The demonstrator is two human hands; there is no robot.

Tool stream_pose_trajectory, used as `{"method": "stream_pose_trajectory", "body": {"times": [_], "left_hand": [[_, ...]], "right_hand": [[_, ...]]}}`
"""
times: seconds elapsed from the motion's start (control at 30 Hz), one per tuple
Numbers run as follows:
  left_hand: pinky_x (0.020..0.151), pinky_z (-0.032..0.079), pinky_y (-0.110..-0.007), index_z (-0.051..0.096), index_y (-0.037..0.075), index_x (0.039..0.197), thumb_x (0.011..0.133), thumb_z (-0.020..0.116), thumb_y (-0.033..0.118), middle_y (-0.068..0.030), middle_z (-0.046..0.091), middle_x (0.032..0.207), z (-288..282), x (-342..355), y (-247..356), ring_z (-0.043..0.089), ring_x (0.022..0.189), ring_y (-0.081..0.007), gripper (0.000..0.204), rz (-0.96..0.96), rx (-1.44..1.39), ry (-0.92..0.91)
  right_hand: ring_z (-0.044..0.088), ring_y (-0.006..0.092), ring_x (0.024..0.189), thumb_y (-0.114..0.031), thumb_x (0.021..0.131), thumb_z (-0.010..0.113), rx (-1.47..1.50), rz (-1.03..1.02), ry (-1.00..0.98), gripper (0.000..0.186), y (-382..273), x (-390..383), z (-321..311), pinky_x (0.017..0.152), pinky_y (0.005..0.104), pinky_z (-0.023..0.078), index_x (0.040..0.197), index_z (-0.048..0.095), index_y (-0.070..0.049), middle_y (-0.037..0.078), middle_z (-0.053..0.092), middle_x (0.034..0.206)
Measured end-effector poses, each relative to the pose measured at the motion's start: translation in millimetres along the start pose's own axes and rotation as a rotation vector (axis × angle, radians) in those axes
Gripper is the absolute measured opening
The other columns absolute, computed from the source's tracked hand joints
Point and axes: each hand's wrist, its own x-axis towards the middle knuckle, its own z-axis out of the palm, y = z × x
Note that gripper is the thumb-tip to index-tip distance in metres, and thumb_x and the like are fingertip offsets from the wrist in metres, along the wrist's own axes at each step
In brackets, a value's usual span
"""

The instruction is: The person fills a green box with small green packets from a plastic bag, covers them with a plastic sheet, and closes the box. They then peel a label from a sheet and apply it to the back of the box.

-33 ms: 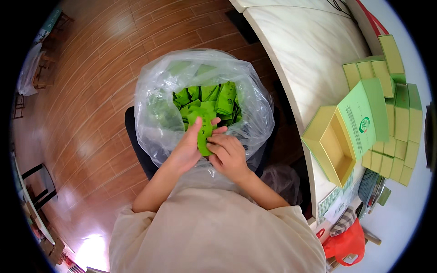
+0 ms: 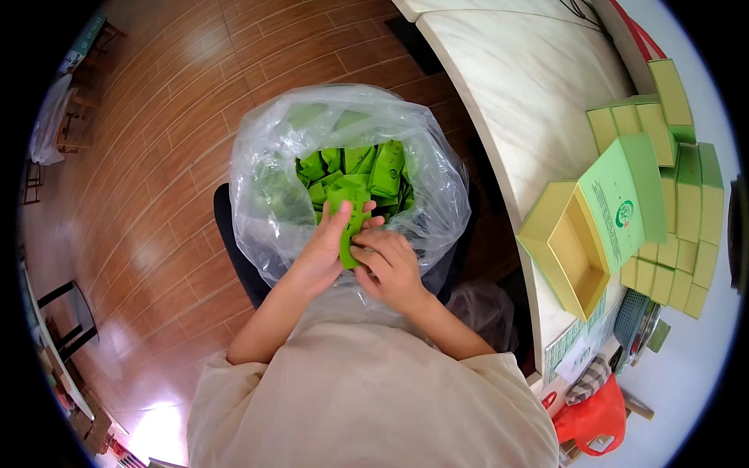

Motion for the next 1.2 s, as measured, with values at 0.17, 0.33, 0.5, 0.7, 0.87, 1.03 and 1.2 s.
{"method": "stream_pose_trajectory", "body": {"times": [0.17, 0.33, 0.5, 0.7, 0.87, 1.03, 1.2], "left_hand": [[0.075, 0.045, -0.028, 0.037, 0.014, 0.126, 0.090, 0.062, 0.020, -0.0017, 0.053, 0.111, -15, 7, -7, 0.051, 0.091, -0.0117, 0.044, 0.179, 0.185, 0.247], [0.067, 0.041, -0.027, 0.037, 0.016, 0.120, 0.086, 0.066, 0.017, 0.0002, 0.051, 0.102, -32, 2, -9, 0.047, 0.081, -0.0098, 0.045, 0.202, 0.176, 0.287], [0.069, 0.043, -0.029, 0.036, 0.016, 0.121, 0.086, 0.066, 0.020, -0.0007, 0.051, 0.104, -25, -1, -7, 0.050, 0.085, -0.0114, 0.046, 0.175, 0.135, 0.296], [0.075, 0.045, -0.032, 0.036, 0.017, 0.130, 0.090, 0.060, 0.016, -0.0042, 0.052, 0.110, -25, 2, -6, 0.052, 0.091, -0.0144, 0.047, 0.184, 0.129, 0.329], [0.084, 0.044, -0.034, 0.025, 0.015, 0.141, 0.089, 0.062, 0.017, -0.0086, 0.051, 0.114, -18, 4, -4, 0.052, 0.097, -0.0180, 0.063, 0.423, 0.328, 0.310], [0.098, 0.039, -0.040, 0.016, 0.005, 0.144, 0.079, 0.075, 0.020, -0.0171, 0.045, 0.124, -35, 1, -14, 0.049, 0.114, -0.0297, 0.089, 0.932, 1.164, 0.113], [0.101, 0.037, -0.041, 0.009, 0.005, 0.146, 0.072, 0.082, 0.024, -0.0196, 0.036, 0.133, -21, -1, -24, 0.044, 0.120, -0.0346, 0.106, 0.673, 1.117, -0.090]], "right_hand": [[0.057, 0.0329, 0.100, -0.013, 0.074, 0.070, -0.031, 0.198, 0.012, 0.035, 11, 9, -8, 0.082, 0.0400, 0.046, 0.105, 0.058, -0.002, 0.016, 0.057, 0.112], [0.053, 0.0358, 0.103, -0.023, 0.077, 0.071, -0.428, 0.441, 0.037, 0.064, 69, 28, 32, 0.083, 0.0387, 0.047, 0.127, 0.043, 0.004, 0.022, 0.050, 0.125], [0.054, 0.0344, 0.101, -0.024, 0.078, 0.070, -0.579, 0.574, -0.014, 0.069, 83, 35, 50, 0.082, 0.0387, 0.048, 0.131, 0.039, 0.007, 0.023, 0.049, 0.127], [0.059, 0.0318, 0.086, -0.012, 0.081, 0.064, -0.490, 0.606, 0.017, 0.030, 85, 29, 35, 0.074, 0.0392, 0.050, 0.106, 0.059, 0.003, 0.015, 0.064, 0.102], [0.059, 0.0303, 0.075, -0.005, 0.085, 0.060, -0.288, 0.436, 0.153, 0.013, 52, 17, -3, 0.066, 0.0382, 0.048, 0.096, 0.065, -0.002, 0.015, 0.064, 0.085], [0.059, 0.0189, 0.077, 0.002, 0.086, 0.056, 0.204, 0.604, 0.009, 0.020, 5, 30, -36, 0.067, 0.0280, 0.046, 0.104, 0.062, -0.001, 0.009, 0.063, 0.087], [0.056, 0.0079, 0.082, -0.014, 0.095, 0.049, 0.861, 0.919, 0.072, 0.022, 17, 44, -14, 0.070, 0.0246, 0.045, 0.109, 0.060, 0.000, 0.004, 0.062, 0.090]]}}
